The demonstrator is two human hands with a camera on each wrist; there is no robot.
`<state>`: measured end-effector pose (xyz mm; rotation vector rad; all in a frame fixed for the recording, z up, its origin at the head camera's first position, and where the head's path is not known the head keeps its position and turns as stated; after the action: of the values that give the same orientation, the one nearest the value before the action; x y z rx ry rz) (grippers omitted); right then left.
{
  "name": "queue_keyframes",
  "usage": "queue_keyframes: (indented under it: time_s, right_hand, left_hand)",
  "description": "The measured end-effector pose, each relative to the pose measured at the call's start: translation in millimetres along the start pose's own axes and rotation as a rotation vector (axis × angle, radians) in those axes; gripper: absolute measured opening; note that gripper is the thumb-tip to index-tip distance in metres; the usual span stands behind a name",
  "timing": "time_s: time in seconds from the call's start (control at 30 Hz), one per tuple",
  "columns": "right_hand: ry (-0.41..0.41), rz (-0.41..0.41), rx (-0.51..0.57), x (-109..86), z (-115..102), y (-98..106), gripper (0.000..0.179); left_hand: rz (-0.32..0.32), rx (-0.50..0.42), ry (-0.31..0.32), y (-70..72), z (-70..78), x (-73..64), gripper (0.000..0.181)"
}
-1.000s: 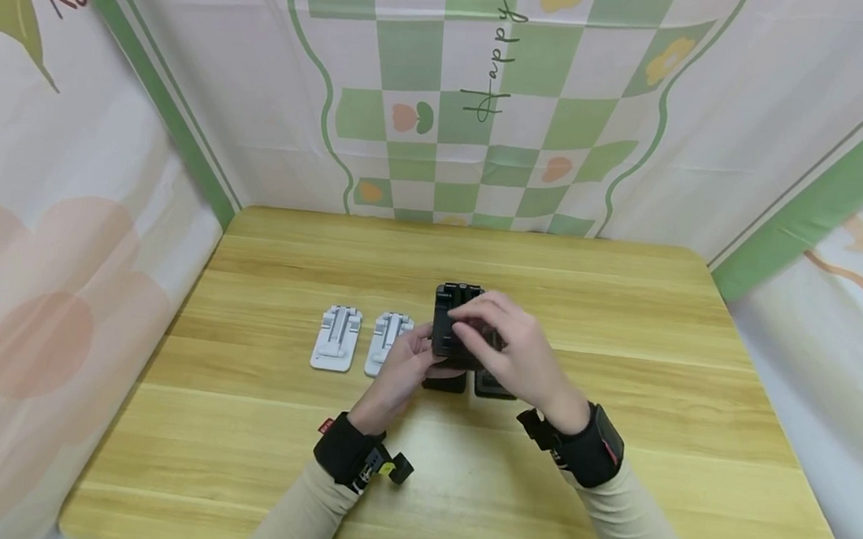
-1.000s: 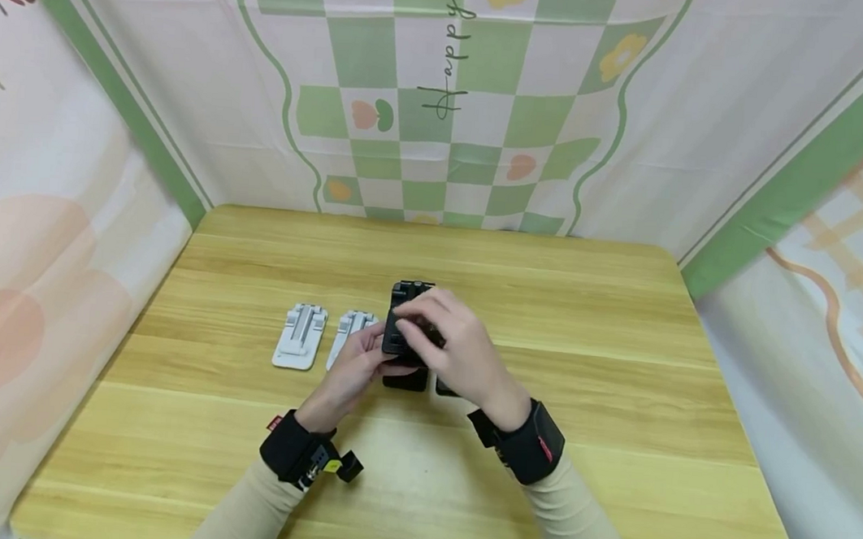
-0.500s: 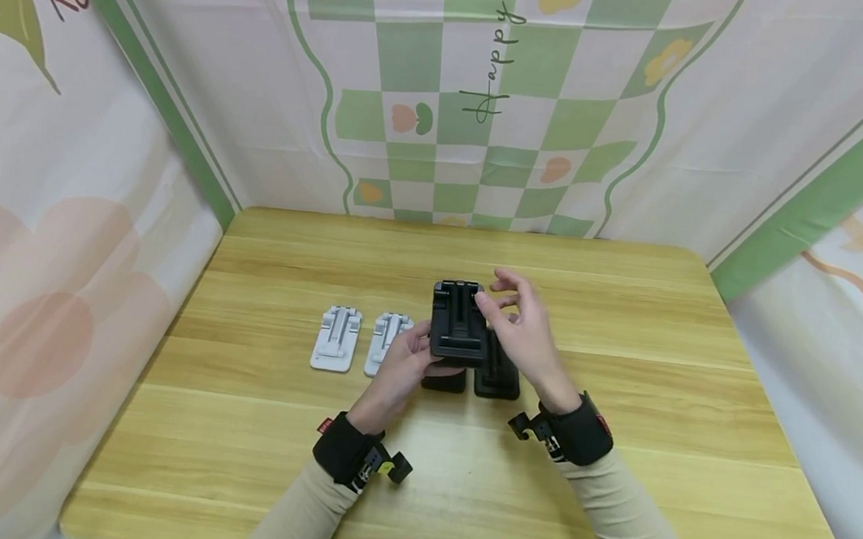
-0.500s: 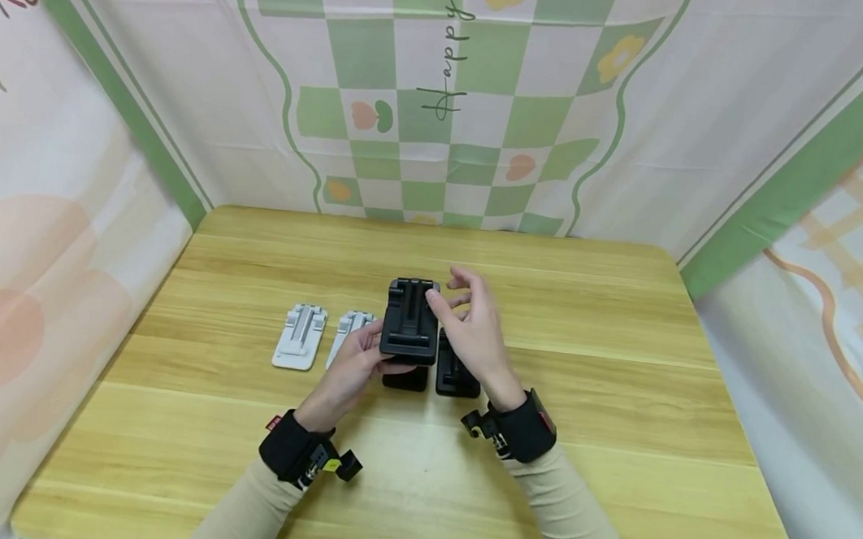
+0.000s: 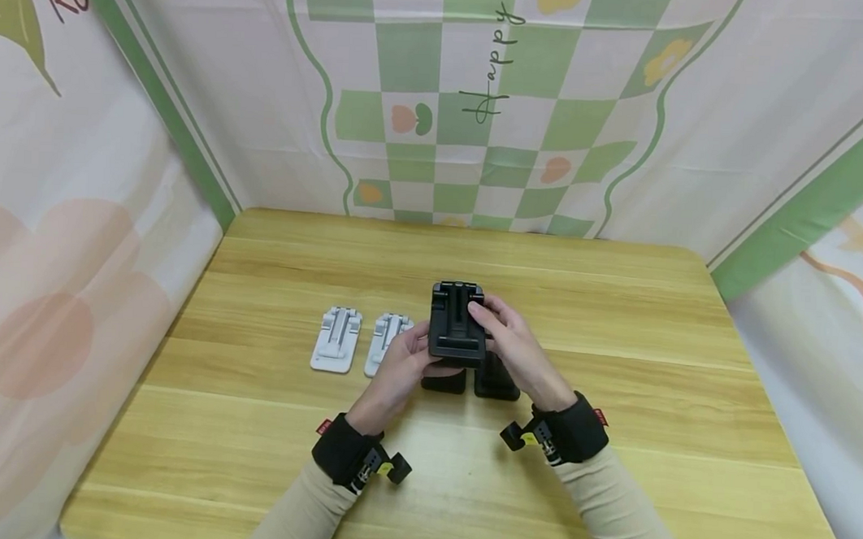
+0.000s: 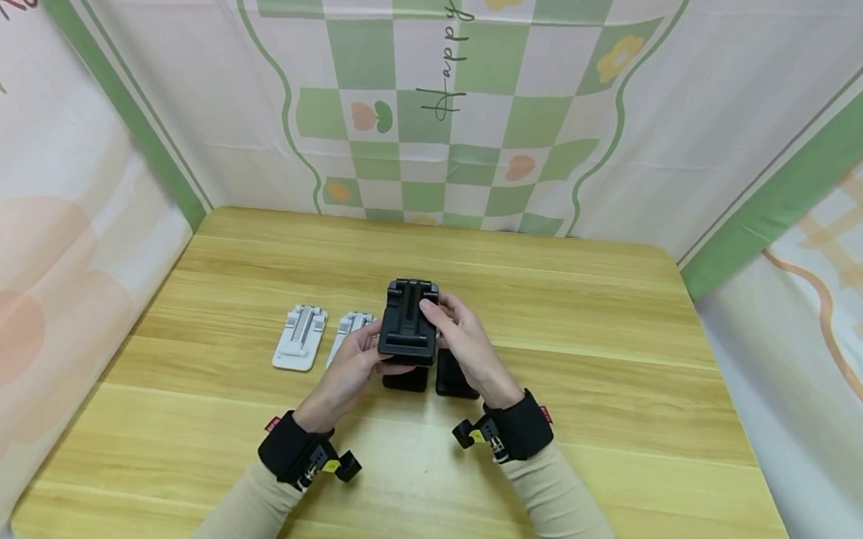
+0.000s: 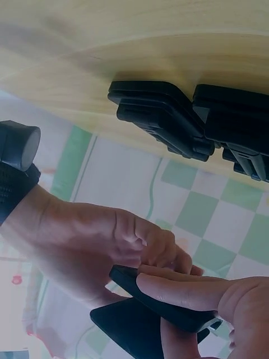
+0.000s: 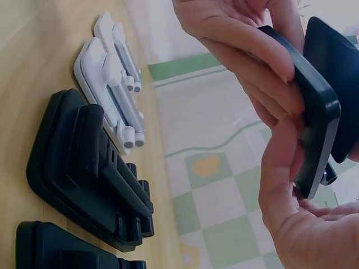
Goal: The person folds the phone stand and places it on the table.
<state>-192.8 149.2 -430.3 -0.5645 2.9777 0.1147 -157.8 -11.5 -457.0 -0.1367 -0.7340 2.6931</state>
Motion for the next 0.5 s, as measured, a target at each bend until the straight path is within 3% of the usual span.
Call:
queue_keyframes:
  time_s: [0.5]
  right_hand:
    - [0.037,0.007,0.045,4.5,5.2,3.3,0.052]
  left_hand:
    - [0.000,0.020,0.030,1.1,2.0,0.5,0.047]
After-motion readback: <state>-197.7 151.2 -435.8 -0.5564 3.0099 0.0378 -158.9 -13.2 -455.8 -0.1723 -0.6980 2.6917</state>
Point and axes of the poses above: each hand's wrist, its own x-axis towards the middle knuckle, its own y-axis out of the back of the hand, z = x × y, the point moved 3 cm from there along x, towards the middle knuckle, and after that the axes turned 7 degrees about -x, right-handed, at the moved point
